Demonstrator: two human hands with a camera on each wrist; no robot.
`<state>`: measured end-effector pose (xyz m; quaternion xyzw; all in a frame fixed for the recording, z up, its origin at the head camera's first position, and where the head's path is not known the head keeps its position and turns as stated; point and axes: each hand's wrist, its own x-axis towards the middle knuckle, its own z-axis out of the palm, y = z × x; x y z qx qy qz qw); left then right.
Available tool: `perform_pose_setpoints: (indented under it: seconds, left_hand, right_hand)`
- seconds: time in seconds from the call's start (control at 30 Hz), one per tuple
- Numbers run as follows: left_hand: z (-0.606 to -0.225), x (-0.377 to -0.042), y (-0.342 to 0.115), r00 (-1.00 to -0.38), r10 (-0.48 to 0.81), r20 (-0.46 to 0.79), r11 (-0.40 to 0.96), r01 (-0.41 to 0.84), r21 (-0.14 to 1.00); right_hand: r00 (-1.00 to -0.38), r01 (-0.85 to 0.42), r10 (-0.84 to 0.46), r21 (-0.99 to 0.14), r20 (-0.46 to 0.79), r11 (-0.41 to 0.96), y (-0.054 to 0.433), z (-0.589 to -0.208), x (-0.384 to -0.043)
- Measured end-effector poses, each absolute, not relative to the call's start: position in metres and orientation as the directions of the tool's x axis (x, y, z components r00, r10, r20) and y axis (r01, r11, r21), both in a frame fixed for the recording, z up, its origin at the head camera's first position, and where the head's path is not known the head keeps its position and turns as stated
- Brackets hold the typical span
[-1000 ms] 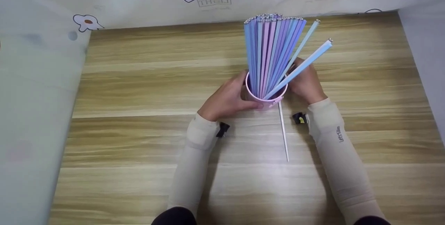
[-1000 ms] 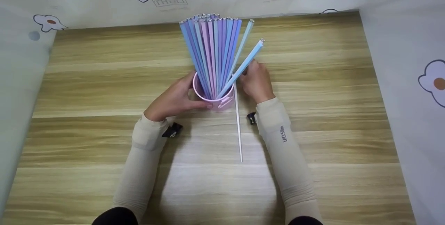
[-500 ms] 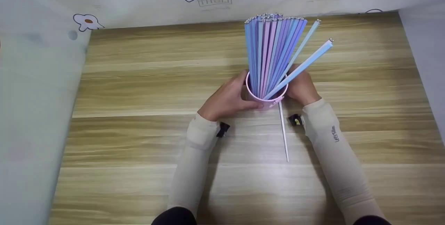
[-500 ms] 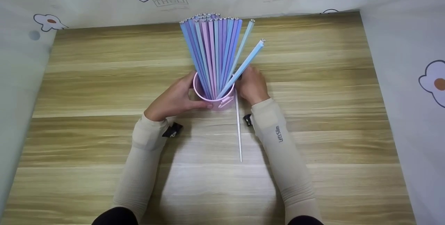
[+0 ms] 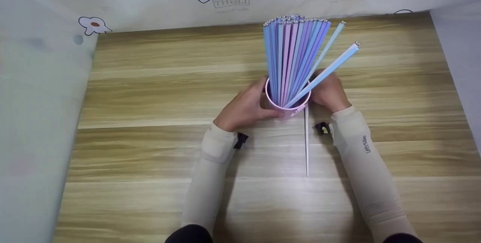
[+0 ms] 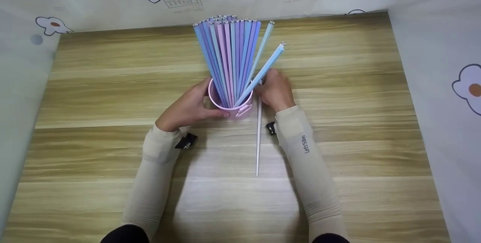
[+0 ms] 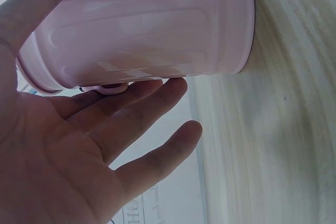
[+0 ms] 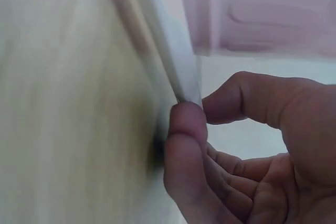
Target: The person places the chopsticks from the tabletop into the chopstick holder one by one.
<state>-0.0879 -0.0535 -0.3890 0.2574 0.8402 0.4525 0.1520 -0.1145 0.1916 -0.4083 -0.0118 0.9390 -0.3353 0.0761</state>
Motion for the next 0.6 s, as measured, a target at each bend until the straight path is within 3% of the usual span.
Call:
perform_pose_setpoints:
  seconds: [0.13, 0.33, 0.6]
  left_hand:
    - [-0.388, -0.088, -0.054, -0.822, 0.569, -0.022, 0.462, 0.298, 0.835]
    - [-0.388, -0.088, -0.054, -0.821, 0.571, -0.021, 0.465, 0.302, 0.832]
    - [-0.389, -0.088, -0.053, -0.818, 0.575, -0.025, 0.455, 0.294, 0.840]
  right_hand:
    - [-0.987, 0.062, -0.052, -0.648, -0.155, 0.759, 0.200, -0.401, -0.117]
    - [-0.996, 0.084, 0.052, -0.705, -0.066, 0.704, 0.218, -0.385, -0.117]
    - [-0.980, 0.190, 0.126, -0.921, -0.155, 0.340, 0.235, -0.355, -0.111]
